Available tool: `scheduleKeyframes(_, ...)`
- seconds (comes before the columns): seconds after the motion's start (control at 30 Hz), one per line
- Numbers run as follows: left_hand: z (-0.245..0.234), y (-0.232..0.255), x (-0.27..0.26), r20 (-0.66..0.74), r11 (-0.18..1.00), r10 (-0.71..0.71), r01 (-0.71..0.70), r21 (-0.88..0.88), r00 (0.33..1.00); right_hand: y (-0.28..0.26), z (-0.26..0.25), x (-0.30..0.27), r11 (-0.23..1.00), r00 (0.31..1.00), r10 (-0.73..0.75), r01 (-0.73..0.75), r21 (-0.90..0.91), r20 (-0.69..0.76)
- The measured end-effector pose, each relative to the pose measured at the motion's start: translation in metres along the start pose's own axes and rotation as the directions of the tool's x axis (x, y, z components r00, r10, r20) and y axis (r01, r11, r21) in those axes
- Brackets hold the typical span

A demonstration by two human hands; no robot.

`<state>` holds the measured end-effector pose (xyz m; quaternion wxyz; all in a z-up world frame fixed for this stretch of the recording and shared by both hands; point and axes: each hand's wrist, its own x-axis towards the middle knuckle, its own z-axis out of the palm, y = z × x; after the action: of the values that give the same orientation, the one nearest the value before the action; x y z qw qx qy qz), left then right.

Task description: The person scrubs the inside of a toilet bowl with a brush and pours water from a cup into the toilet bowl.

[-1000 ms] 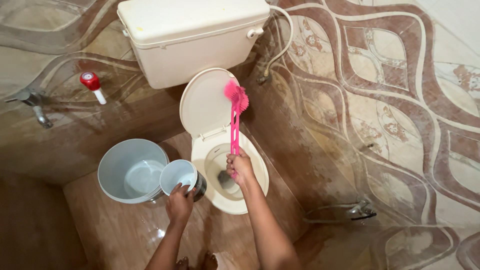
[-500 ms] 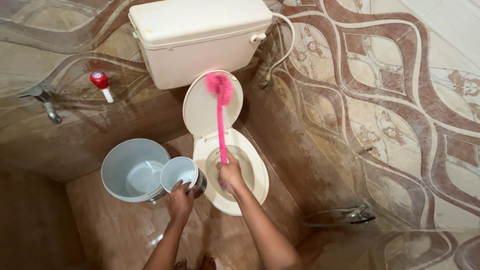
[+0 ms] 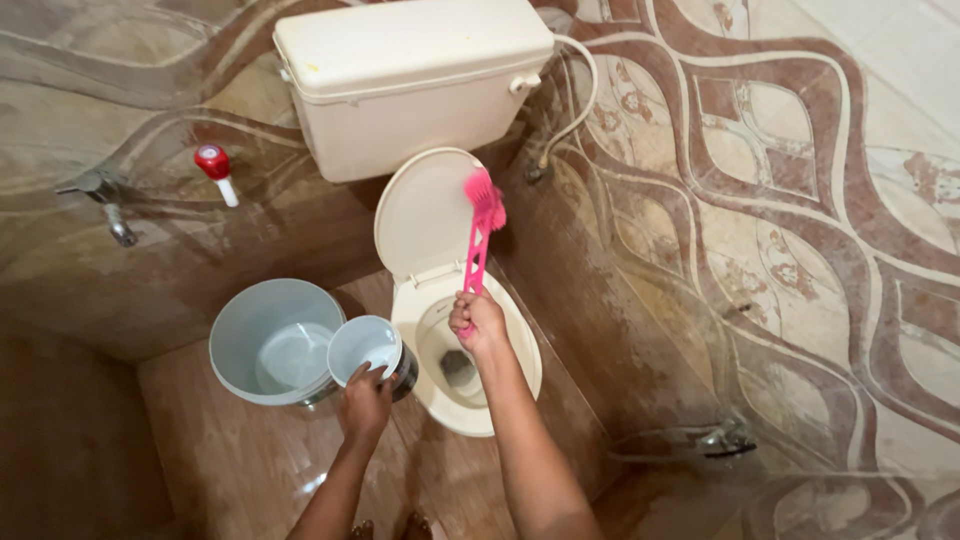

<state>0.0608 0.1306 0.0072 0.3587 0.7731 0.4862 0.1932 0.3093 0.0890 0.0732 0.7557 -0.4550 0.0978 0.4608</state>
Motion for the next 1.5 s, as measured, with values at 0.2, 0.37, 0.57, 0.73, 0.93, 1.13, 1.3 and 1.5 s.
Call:
scheduleKeyframes(0.2, -0.005, -0.014, 0.007, -0.007, 0.995, -0.04, 0.04, 0.094, 0.999, -0.013, 0.016, -0.023, 0.983, 0.989, 0.121, -0.131, 0.129, 0.084)
scheduleKeyframes(0.37, 0.0, -0.016, 0.005, -0.035, 0.996, 0.024, -0.021, 0.081, 0.999, 0.001, 0.044, -0.053, 0.999, 0.997, -0.027, 0.03, -0.04, 0.07)
scheduleKeyframes(0.57, 0.0, -0.009, 0.005, -0.02, 0.999, -0.006, 0.006, 0.036, 1.0, 0.0, 0.027, -0.054, 0.994, 0.998, -0.052, 0.054, -0.091, 0.024)
scheduleKeyframes(0.73, 0.006, -0.017, 0.006, -0.091, 0.997, 0.069, -0.066, 0.033, 0.993, 0.012, 0.038, -0.067, 0.975, 0.998, -0.065, 0.066, -0.213, 0.01)
scheduleKeyframes(0.93, 0.01, -0.012, 0.002, -0.085, 0.999, 0.033, -0.031, 0.018, 0.996, 0.023, 0.039, -0.11, 0.881, 1.0, -0.024, 0.025, -0.472, 0.008)
scheduleKeyframes(1.13, 0.017, -0.001, -0.007, -0.007, 0.998, -0.055, 0.055, 0.022, 0.998, 0.046, 0.009, -0.112, 0.652, 1.0, 0.004, 0.021, -0.758, 0.031)
scheduleKeyframes(1.3, 0.019, -0.003, -0.011, -0.003, 0.999, -0.004, 0.004, 0.039, 1.0, 0.055, -0.007, -0.098, 0.503, 0.999, 0.015, -0.048, -0.863, -0.047)
scheduleKeyframes(1.5, 0.012, -0.005, -0.008, -0.01, 0.998, -0.053, 0.053, 0.025, 0.999, 0.042, 0.0, -0.105, 0.647, 0.998, 0.055, -0.026, -0.762, 0.012)
